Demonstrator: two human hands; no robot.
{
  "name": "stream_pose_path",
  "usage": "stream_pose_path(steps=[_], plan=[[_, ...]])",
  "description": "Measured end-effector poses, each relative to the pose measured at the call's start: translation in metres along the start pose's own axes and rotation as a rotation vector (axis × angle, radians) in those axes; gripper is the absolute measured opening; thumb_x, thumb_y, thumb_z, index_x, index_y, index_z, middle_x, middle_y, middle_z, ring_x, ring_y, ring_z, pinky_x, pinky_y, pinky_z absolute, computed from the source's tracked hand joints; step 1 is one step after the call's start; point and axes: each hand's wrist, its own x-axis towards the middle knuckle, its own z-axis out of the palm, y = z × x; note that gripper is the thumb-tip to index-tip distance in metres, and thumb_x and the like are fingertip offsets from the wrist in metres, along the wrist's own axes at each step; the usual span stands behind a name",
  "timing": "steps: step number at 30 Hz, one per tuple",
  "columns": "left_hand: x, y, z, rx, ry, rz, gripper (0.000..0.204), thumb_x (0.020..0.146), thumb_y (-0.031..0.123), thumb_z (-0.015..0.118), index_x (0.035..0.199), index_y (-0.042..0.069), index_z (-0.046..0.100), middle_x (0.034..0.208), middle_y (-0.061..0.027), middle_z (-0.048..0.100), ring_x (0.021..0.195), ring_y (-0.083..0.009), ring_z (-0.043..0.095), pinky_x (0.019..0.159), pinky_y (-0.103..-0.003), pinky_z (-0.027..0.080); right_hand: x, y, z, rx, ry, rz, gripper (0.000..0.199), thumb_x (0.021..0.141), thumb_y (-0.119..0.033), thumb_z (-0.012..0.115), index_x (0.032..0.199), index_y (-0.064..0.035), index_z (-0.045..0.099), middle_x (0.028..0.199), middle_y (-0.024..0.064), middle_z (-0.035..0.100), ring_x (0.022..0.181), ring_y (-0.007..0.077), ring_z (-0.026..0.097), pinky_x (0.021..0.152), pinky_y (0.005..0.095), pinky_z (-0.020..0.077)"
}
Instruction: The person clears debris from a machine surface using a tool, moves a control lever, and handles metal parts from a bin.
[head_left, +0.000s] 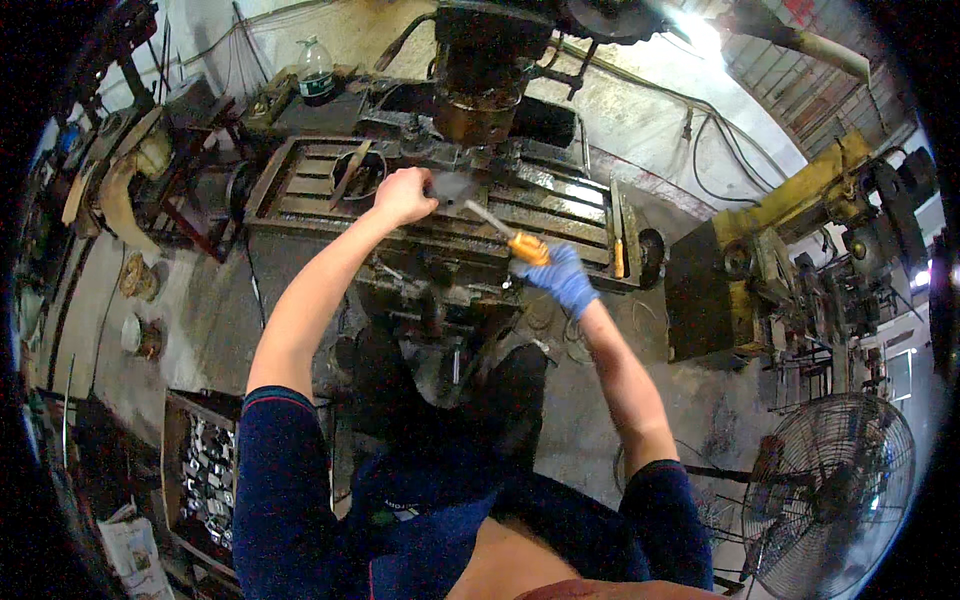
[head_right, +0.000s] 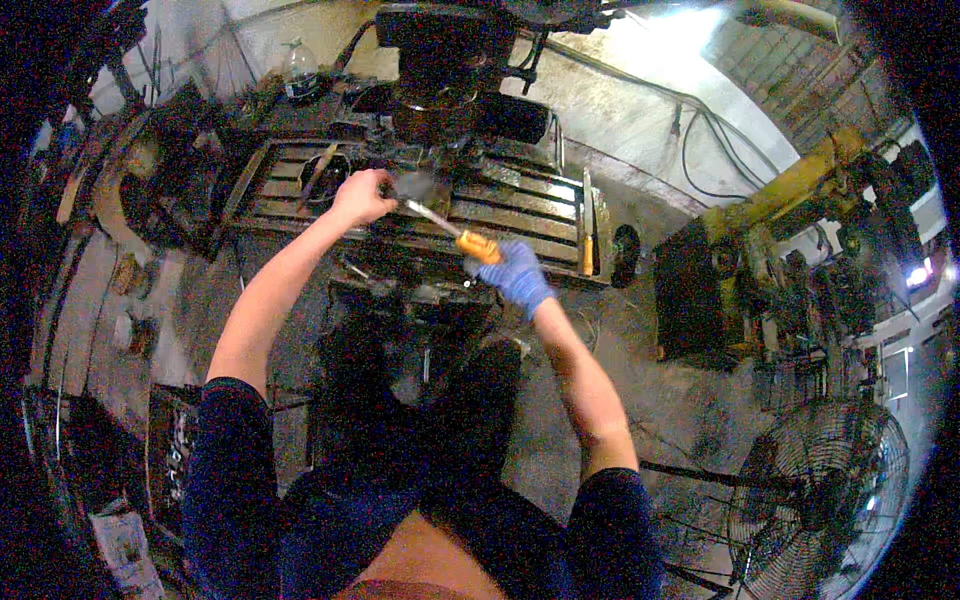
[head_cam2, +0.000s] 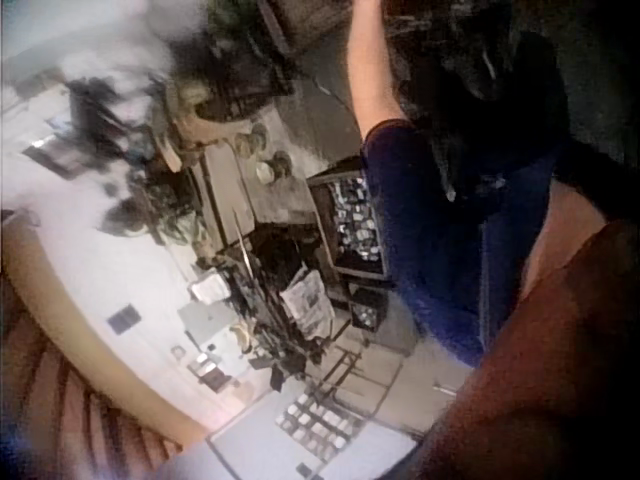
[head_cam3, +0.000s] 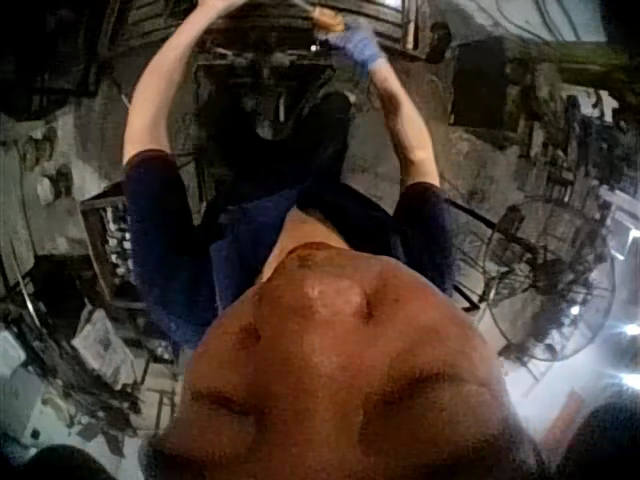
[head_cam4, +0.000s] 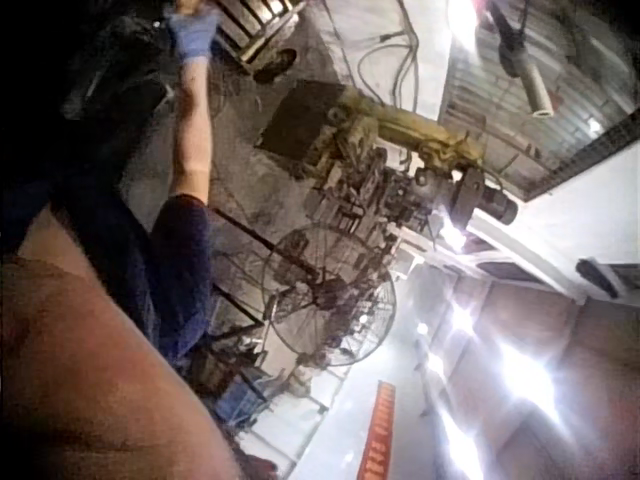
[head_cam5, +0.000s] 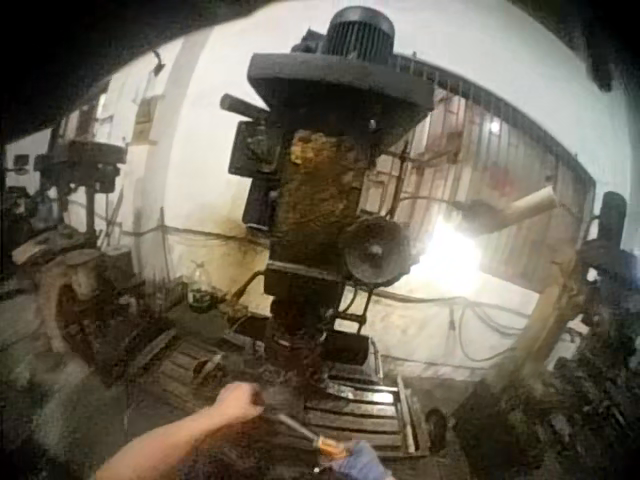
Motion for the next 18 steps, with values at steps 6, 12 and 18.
stream_pose_path(steps=[6,12,18], plan=[[0.028,-0.001,0.021,0.16,-0.04,0.002,0.032,0.061,0.023,0.065,0.089,0.01,0.065,0.085,-0.0149,0.063,0.08,-0.0307,0.061,0.072,-0.041,0.049,-0.033,-0.028,0.035,-0.291,0.105,0.299,0.048,0.067,-0.039,0.071,0.091,0.002,0.063,0.08,0.0167,0.064,0.071,0.0226,0.062,0.064,0.0321,0.046],[0.023,-0.004,0.027,0.071,0.004,0.081,0.031,0.069,0.017,0.062,0.099,0.01,0.06,0.087,-0.0155,0.063,0.082,-0.0328,0.059,0.072,-0.042,0.048,-0.052,-0.022,0.027,-0.244,0.119,0.303,0.049,0.07,-0.041,0.066,0.095,0.0004,0.063,0.091,0.0172,0.064,0.084,0.026,0.062,0.074,0.0313,0.046],[0.027,-0.004,0.04,0.073,0.156,0.167,0.022,0.073,0.014,0.059,0.093,0.009,0.06,0.083,-0.0135,0.063,0.077,-0.0329,0.06,0.069,-0.043,0.048,-0.078,-0.007,0.004,-0.196,0.089,0.345,0.041,0.073,-0.029,0.068,0.096,0.0041,0.062,0.093,0.0166,0.064,0.087,0.0225,0.061,0.077,0.0309,0.0459]])
